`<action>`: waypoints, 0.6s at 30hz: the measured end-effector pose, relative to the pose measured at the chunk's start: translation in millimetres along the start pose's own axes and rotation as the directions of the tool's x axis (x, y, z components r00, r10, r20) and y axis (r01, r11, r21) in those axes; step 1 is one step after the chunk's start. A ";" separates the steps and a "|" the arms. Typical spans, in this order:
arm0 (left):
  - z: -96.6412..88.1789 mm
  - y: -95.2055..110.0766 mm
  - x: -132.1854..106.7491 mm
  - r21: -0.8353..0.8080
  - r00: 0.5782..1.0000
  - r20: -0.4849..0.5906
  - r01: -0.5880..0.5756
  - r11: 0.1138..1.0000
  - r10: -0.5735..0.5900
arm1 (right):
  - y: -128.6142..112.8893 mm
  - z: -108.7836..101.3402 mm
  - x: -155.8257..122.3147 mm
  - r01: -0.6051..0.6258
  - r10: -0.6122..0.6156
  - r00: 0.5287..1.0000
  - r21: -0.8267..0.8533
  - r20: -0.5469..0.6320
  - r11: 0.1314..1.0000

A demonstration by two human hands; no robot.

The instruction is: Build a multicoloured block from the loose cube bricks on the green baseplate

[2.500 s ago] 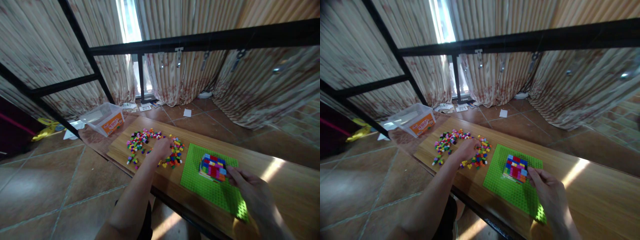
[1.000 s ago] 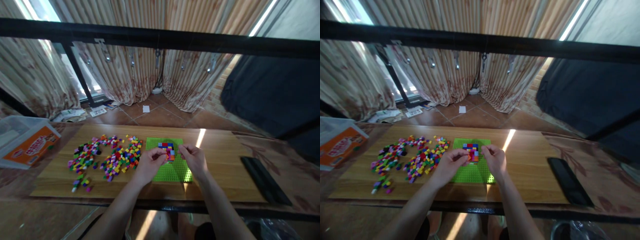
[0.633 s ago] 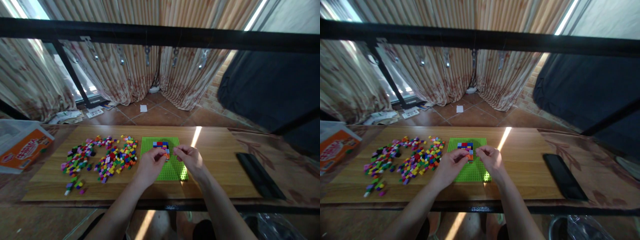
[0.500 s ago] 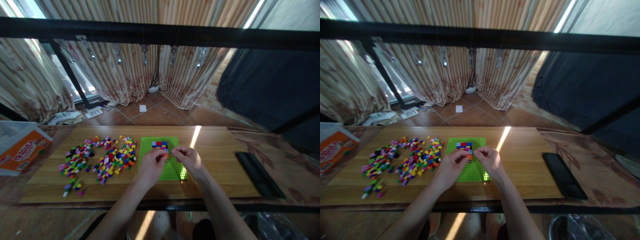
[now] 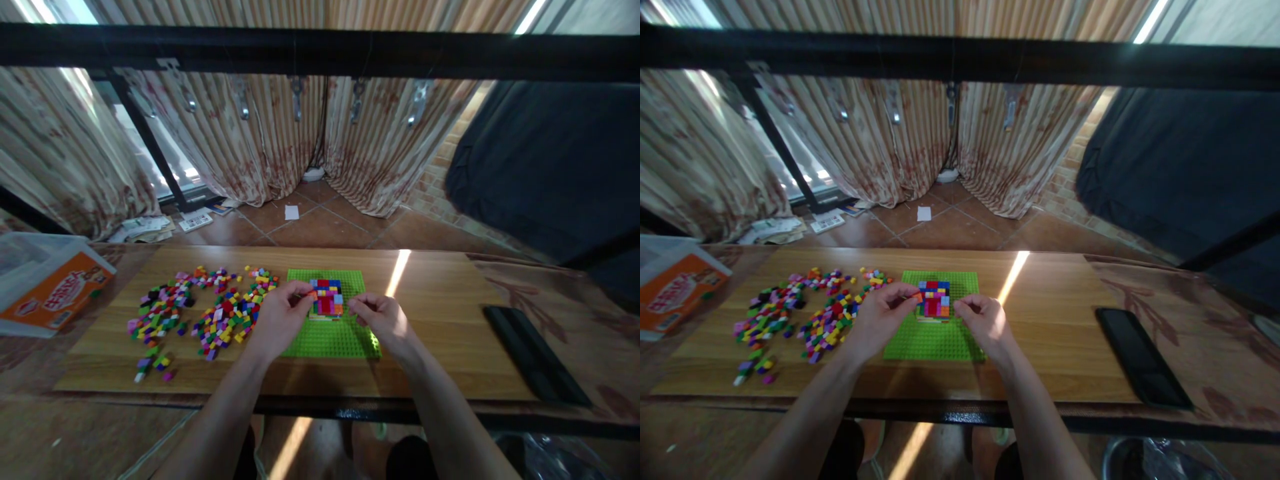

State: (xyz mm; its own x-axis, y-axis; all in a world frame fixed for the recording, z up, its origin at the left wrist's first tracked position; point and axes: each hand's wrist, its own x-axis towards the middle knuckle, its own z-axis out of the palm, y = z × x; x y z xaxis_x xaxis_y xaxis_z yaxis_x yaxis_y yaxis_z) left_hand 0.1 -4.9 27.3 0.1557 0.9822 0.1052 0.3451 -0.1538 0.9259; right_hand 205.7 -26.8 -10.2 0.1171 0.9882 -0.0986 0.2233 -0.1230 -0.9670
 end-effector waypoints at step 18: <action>27.4 2.3 2.1 0.224 0.984 0.026 -0.179 0.958 0.178 | -1.8 11.5 7.6 -0.021 0.023 0.999 0.026 -0.049 0.999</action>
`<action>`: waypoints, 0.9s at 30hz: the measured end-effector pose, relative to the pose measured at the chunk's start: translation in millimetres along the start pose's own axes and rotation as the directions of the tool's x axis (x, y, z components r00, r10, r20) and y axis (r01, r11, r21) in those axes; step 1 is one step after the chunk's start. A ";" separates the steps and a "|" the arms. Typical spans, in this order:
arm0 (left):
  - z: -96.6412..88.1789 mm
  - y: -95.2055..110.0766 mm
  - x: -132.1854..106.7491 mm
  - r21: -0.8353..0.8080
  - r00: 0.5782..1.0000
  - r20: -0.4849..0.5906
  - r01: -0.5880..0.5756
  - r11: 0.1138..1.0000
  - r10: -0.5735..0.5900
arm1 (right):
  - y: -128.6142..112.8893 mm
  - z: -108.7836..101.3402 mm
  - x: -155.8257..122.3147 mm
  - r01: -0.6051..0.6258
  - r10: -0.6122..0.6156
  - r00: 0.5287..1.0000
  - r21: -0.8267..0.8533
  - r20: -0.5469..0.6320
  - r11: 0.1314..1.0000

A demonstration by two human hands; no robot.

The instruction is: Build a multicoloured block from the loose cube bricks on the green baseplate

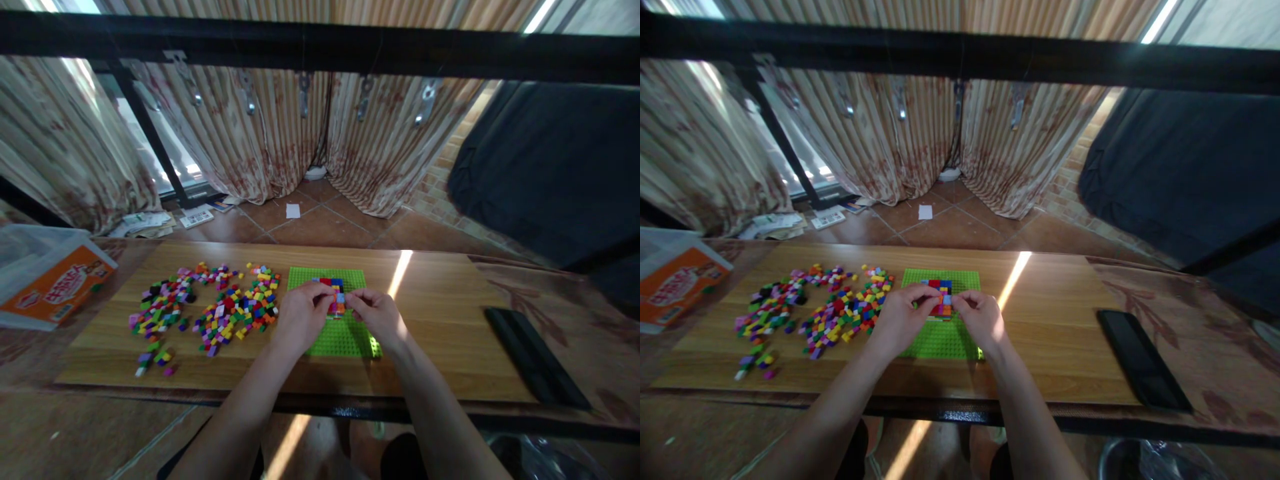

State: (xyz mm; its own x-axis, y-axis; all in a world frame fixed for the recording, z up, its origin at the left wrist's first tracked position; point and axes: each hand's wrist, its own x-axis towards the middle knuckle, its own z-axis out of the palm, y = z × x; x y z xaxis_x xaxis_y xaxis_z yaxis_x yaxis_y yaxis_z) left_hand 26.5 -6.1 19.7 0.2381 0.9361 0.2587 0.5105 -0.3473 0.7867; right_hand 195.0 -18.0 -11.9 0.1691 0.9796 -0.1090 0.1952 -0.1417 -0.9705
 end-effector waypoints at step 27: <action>-1.6 -1.0 -4.9 0.240 0.989 0.053 -0.150 0.959 0.141 | 0.2 -0.2 -0.3 0.021 -0.021 1.000 -0.010 0.015 1.000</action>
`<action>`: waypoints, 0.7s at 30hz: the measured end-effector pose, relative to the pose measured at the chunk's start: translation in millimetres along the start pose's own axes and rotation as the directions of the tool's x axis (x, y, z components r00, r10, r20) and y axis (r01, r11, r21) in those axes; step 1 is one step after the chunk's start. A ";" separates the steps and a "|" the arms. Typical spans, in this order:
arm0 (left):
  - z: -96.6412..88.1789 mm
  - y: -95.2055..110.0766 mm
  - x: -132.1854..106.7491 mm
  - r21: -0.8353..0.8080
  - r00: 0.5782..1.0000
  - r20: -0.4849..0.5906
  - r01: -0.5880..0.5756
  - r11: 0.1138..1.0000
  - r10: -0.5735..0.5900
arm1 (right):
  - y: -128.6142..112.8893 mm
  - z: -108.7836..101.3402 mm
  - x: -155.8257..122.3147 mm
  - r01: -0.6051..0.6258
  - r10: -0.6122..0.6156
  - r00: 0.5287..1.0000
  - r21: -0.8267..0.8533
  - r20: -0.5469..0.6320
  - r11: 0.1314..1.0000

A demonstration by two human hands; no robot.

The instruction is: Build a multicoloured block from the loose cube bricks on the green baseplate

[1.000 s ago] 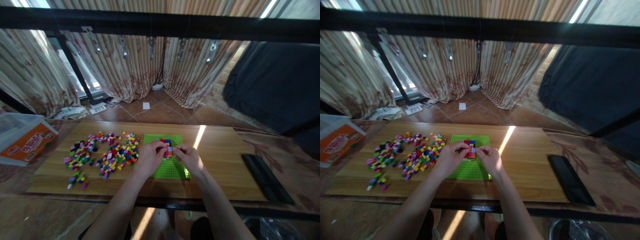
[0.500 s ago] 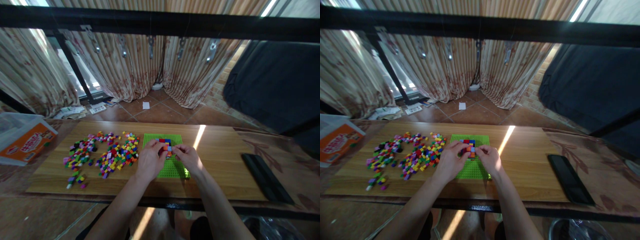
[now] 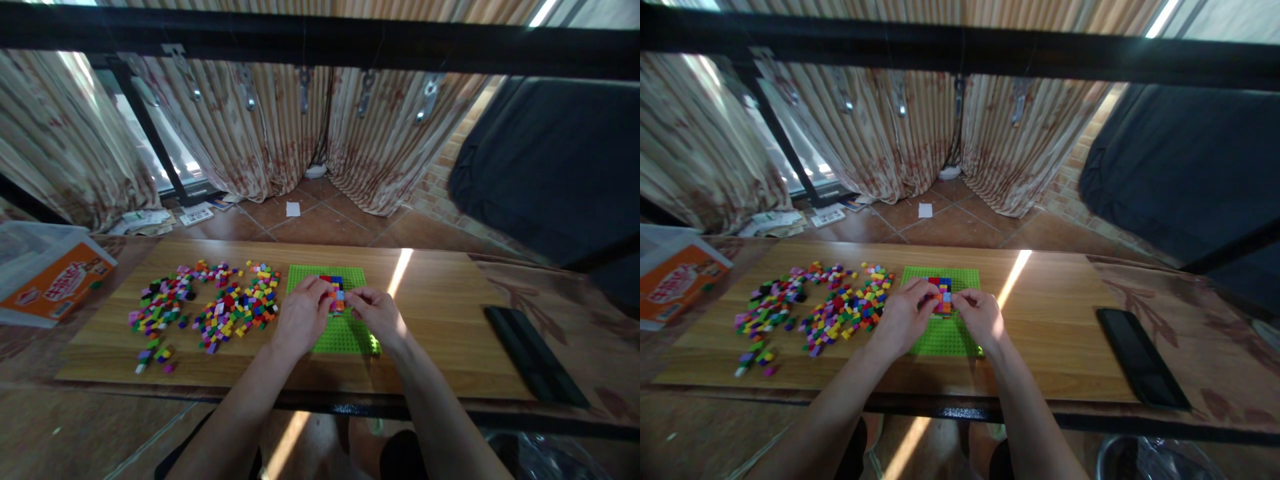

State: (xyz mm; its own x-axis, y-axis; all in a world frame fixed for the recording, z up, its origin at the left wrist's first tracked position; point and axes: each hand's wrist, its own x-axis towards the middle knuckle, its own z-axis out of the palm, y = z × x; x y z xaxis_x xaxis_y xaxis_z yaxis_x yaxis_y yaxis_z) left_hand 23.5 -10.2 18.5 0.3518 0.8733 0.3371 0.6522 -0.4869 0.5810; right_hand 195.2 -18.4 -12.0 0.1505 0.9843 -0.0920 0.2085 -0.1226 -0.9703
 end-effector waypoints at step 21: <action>-1.1 0.7 3.1 0.107 0.999 0.029 -0.023 0.994 0.020 | 0.4 -0.5 -0.5 -0.031 0.031 0.999 -0.005 0.022 1.000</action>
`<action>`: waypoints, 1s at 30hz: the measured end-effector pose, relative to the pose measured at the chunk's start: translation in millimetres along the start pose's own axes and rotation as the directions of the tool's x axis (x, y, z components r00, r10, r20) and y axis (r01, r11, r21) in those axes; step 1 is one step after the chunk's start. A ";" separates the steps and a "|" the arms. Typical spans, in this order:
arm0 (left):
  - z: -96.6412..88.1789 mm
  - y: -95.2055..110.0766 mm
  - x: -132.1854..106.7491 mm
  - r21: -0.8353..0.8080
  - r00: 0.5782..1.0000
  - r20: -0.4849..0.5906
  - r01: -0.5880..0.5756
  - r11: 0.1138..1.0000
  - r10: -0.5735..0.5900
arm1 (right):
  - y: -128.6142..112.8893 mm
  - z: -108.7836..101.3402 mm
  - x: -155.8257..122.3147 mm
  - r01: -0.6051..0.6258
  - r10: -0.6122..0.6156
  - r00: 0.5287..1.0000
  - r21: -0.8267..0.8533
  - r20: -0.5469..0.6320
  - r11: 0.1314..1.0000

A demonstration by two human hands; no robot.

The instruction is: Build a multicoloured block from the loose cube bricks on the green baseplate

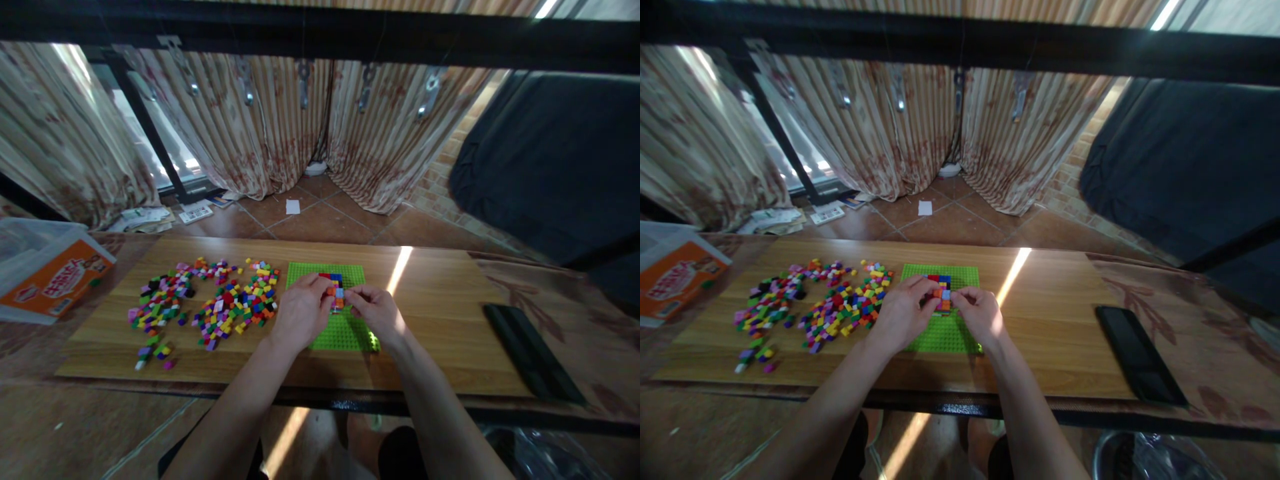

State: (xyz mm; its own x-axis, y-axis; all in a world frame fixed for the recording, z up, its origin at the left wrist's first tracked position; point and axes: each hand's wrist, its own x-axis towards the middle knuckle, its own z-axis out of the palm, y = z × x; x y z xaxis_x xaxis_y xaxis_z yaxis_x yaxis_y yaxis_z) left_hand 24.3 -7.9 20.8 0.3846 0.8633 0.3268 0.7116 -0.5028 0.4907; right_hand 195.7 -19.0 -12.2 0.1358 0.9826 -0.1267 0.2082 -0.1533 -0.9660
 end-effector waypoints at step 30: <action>1.8 -2.1 -0.7 0.092 0.999 0.020 -0.037 0.995 0.036 | -3.2 -0.2 -2.2 -0.012 0.013 1.000 0.014 -0.017 1.000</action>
State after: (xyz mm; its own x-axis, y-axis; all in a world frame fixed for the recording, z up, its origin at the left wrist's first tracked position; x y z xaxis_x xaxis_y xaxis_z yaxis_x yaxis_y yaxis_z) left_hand 23.6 -7.3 18.1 0.4212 0.8455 0.3282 0.7477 -0.5285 0.4021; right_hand 194.9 -20.7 -8.8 0.1546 0.9787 -0.1351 0.1925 -0.1639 -0.9675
